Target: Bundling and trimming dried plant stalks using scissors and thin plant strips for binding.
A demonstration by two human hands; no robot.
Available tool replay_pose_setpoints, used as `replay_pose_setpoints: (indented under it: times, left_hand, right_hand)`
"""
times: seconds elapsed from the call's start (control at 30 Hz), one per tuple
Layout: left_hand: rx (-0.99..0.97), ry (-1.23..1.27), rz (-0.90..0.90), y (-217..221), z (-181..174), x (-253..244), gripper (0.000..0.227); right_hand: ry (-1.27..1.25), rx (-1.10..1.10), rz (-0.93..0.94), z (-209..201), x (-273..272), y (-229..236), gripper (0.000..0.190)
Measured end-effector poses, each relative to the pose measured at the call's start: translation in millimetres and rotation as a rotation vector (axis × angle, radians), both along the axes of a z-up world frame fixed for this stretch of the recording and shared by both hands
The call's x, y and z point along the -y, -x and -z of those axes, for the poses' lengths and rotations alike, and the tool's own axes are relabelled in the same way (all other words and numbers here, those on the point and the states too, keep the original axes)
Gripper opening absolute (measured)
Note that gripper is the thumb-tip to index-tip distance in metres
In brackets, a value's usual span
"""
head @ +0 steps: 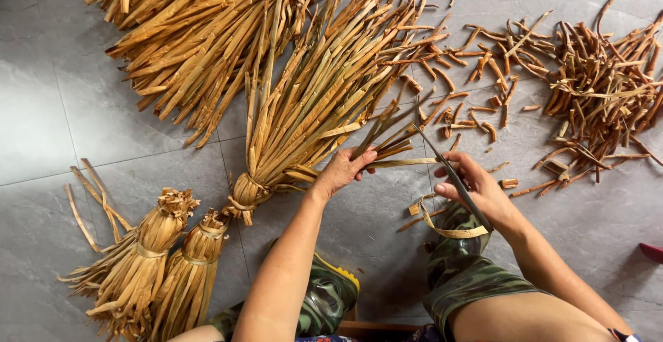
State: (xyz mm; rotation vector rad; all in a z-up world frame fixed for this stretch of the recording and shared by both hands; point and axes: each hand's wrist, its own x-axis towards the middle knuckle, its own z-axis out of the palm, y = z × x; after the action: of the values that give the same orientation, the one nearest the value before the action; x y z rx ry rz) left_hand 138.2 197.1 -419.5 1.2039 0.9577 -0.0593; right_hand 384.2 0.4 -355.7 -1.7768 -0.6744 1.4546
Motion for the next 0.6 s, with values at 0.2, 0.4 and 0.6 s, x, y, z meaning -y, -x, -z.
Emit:
replay_pose_setpoints:
  times: [0.2, 0.4, 0.6]
  left_hand:
    - [-0.104, -0.114, 0.144, -3, -5, 3, 0.056]
    - [-0.131, -0.098, 0.178, -1, 8, 6, 0.052]
    - [0.027, -0.009, -0.016, 11, 24, -4, 0.041]
  right_hand:
    - [-0.005, -0.020, -0.076, -4, -24, -6, 0.079]
    - [0.071, 0.114, -0.046, 12, -22, 1, 0.057]
    - [-0.033, -0.177, 0.366, 20, -9, -3, 0.036]
